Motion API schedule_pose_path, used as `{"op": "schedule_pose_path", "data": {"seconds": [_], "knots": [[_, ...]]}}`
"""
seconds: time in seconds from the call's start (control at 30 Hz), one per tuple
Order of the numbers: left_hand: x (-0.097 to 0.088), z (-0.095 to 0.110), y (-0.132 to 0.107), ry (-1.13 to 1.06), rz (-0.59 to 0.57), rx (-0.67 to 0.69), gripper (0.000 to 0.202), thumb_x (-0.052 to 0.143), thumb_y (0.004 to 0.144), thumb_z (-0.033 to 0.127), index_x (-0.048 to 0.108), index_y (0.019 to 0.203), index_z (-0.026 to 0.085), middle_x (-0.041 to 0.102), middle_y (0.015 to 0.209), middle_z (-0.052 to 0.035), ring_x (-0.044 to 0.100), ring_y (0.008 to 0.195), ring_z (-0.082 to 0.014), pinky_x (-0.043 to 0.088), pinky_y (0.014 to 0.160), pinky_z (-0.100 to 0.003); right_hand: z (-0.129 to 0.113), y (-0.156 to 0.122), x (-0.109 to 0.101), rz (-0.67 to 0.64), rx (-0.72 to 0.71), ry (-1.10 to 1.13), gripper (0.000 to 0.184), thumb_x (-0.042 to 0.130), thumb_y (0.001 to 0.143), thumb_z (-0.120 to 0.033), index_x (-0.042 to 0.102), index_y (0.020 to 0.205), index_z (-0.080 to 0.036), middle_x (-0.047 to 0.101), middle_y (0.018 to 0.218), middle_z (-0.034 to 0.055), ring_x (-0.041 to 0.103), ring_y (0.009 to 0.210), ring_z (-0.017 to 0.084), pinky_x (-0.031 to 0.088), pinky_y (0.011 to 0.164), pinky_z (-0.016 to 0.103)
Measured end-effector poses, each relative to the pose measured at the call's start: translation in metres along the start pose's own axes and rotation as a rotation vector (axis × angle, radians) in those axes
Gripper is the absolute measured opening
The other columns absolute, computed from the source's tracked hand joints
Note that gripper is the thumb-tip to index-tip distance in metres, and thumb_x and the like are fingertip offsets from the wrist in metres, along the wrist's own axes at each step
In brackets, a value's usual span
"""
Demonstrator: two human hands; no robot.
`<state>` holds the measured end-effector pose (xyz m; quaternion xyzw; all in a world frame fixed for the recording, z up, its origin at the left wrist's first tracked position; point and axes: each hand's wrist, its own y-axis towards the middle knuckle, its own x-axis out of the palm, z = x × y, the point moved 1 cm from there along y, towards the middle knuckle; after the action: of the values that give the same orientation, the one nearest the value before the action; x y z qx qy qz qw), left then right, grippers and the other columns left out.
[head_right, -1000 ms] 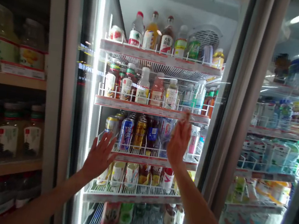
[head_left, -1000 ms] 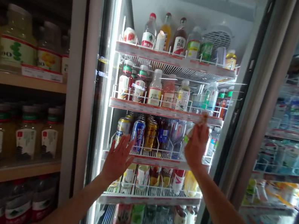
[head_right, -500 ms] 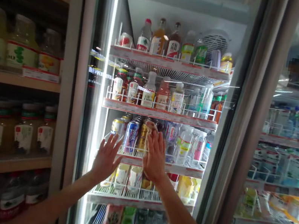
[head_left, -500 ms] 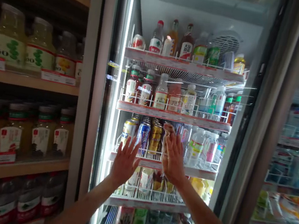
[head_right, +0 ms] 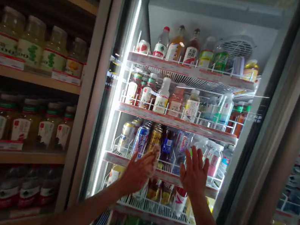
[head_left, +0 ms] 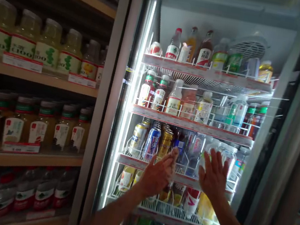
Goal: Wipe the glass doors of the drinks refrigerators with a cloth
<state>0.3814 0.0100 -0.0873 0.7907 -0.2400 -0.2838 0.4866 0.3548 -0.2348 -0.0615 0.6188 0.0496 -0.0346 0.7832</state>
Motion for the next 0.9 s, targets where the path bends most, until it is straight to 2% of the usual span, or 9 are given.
{"op": "schedule_pose_path", "data": {"seconds": [0.17,0.23,0.37,0.43,0.53,0.63,0.73,0.83,0.9], "knots": [[-0.046,-0.060,-0.031,0.207,0.099,-0.317,0.033,0.039,0.085,0.014,0.051,0.116,0.017,0.055,0.127,-0.0120,0.040,0.130,-0.0198,0.010,0.114,-0.048,-0.007,-0.004,-0.001,0.024,0.061,0.005,0.057,0.036,0.091,-0.029,0.018,0.145,-0.028,0.028,0.149,0.0069,0.023,0.139,0.023,0.015,0.112,0.049],[-0.038,-0.047,-0.030,0.221,0.046,-0.326,0.041,0.037,0.086,0.015,0.047,0.126,0.016,0.049,0.135,-0.0127,0.032,0.135,-0.0219,0.014,0.113,-0.048,-0.008,-0.004,-0.001,0.023,0.061,0.001,0.058,0.037,0.090,-0.030,0.019,0.145,-0.027,0.027,0.149,0.0076,0.023,0.139,0.025,0.016,0.112,0.050],[0.004,0.013,-0.035,0.090,-0.090,-0.019,0.045,0.042,0.087,0.026,0.046,0.129,0.011,0.046,0.138,-0.0095,0.024,0.139,-0.0227,0.017,0.114,-0.040,-0.002,-0.006,-0.002,0.009,0.060,0.020,0.057,0.040,0.089,-0.030,0.025,0.144,-0.025,0.030,0.148,0.0086,0.025,0.138,0.025,0.017,0.112,0.050],[0.011,0.018,-0.048,0.078,-0.115,0.090,0.043,0.040,0.087,0.019,0.045,0.130,0.015,0.045,0.139,-0.0062,0.028,0.137,-0.0186,0.019,0.115,-0.037,-0.002,-0.007,-0.003,0.012,0.067,0.030,0.055,0.040,0.089,-0.029,0.029,0.142,-0.025,0.032,0.147,0.0091,0.026,0.138,0.025,0.017,0.112,0.049],[-0.008,-0.021,-0.064,0.132,-0.134,0.081,0.048,0.035,0.088,0.010,0.040,0.135,0.019,0.047,0.138,-0.0053,0.033,0.135,-0.0150,0.023,0.113,-0.034,-0.008,-0.006,-0.003,0.027,0.078,0.041,0.054,0.040,0.089,-0.028,0.029,0.142,-0.024,0.032,0.147,0.0098,0.025,0.138,0.025,0.016,0.112,0.050],[-0.032,-0.068,-0.064,0.228,0.031,-0.175,0.054,0.035,0.091,0.013,0.024,0.143,0.018,0.038,0.144,-0.0098,0.025,0.138,-0.0172,0.027,0.111,-0.038,-0.019,-0.007,0.000,0.045,0.148,0.037,0.056,0.036,0.089,-0.026,0.025,0.144,-0.023,0.029,0.148,0.0110,0.022,0.139,0.026,0.014,0.111,0.052],[-0.033,-0.070,-0.054,0.234,0.116,-0.320,0.057,0.036,0.091,0.018,0.018,0.145,0.015,0.026,0.149,-0.0131,0.015,0.141,-0.0209,0.030,0.110,-0.042,-0.026,-0.008,0.003,0.054,0.204,0.023,0.057,0.035,0.089,-0.026,0.022,0.145,-0.022,0.026,0.149,0.0109,0.020,0.139,0.026,0.013,0.111,0.053],[-0.021,-0.048,-0.049,0.138,-0.081,0.070,0.051,0.037,0.090,0.017,0.030,0.141,0.018,0.034,0.146,-0.0092,0.024,0.139,-0.0171,0.030,0.110,-0.035,-0.025,-0.010,0.005,0.076,0.186,0.024,0.059,0.037,0.089,-0.026,0.021,0.145,-0.024,0.027,0.149,0.0100,0.022,0.139,0.027,0.014,0.111,0.053],[-0.021,-0.050,-0.046,0.094,-0.142,0.275,0.050,0.039,0.090,0.015,0.033,0.139,0.023,0.040,0.143,-0.0031,0.029,0.136,-0.0114,0.029,0.111,-0.029,-0.022,-0.011,0.006,0.102,0.136,0.025,0.059,0.037,0.088,-0.026,0.021,0.145,-0.024,0.027,0.149,0.0098,0.023,0.138,0.027,0.014,0.111,0.053]]}}
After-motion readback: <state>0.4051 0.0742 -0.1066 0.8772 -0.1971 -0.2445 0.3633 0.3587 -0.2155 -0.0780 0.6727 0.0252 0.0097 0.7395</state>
